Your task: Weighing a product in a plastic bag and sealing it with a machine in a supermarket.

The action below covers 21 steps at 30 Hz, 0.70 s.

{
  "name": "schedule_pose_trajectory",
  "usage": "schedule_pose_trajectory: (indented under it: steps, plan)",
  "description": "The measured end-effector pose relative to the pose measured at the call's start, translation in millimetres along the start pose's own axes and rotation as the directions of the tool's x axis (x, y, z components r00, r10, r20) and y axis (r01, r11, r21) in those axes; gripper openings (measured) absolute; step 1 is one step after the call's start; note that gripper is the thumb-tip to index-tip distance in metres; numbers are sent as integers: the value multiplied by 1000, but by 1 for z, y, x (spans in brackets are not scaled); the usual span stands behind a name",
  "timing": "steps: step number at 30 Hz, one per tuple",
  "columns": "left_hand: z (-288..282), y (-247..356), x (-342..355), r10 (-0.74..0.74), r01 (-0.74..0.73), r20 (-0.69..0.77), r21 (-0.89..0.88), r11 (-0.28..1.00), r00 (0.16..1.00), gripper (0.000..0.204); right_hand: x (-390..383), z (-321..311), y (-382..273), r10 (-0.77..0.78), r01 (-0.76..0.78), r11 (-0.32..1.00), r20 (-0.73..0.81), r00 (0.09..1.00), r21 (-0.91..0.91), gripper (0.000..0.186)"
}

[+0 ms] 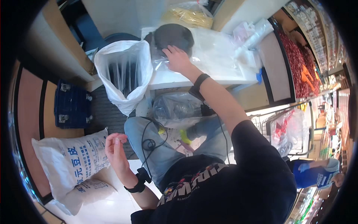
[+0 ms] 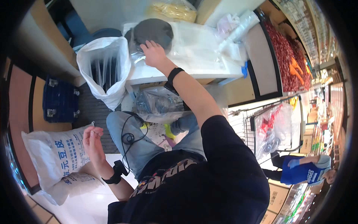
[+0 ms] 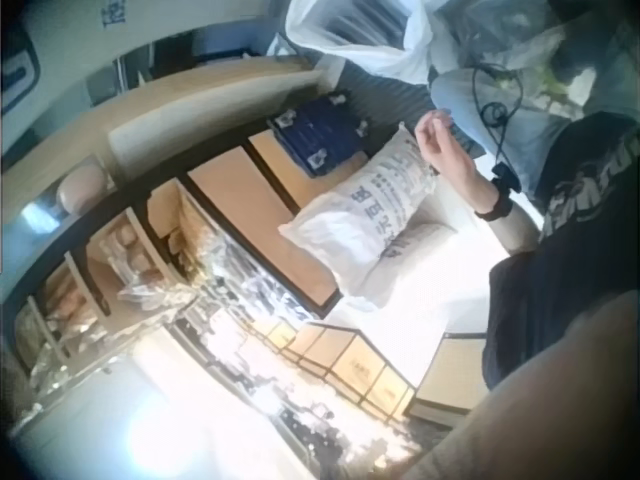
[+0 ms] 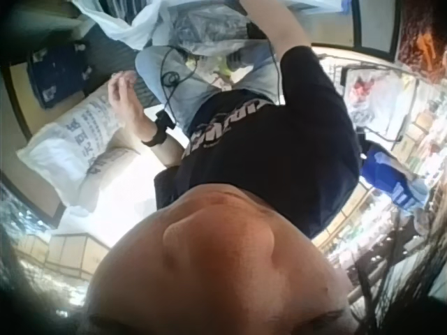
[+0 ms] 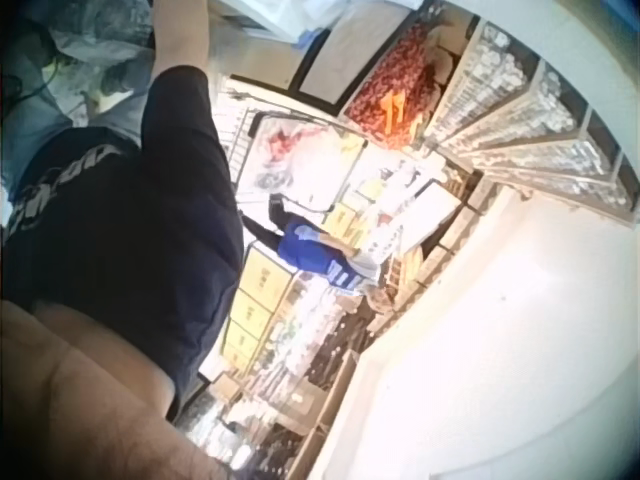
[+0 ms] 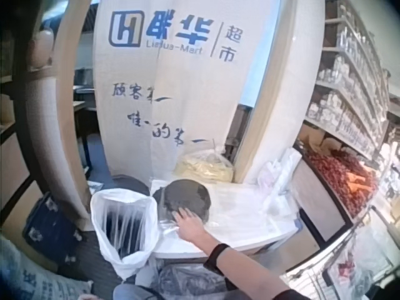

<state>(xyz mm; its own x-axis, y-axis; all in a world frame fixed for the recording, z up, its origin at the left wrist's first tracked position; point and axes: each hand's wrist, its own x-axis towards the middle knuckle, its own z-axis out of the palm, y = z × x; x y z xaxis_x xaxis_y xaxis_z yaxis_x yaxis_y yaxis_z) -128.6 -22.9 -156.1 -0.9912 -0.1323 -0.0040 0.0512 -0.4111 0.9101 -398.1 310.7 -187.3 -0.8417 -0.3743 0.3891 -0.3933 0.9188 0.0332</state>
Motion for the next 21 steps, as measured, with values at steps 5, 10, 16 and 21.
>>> schedule_pose_trajectory:
  steps: [5, 10, 16, 21]
  plan:
    - [-1, -1, 3, -16, 17, -56, 13, 1000, 998, 17, -11, -10, 8, -42, 60, 968, -80, 996, 245, 72]
    - [6, -3, 7, -49, 53, -64, 68, 996, 997, 17, -1, -2, 98, 685, -573, 655, -67, 726, 492, 99]
    - [12, -31, 37, -91, 128, -123, 334, 934, 988, 15, 29, 4, 95, 675, -845, 459, 509, 533, 276, 125]
    - [23, -44, 50, -124, 146, -91, 304, 941, 988, 13, 56, 16, 93, 621, -851, 400, 582, 525, 340, 126]
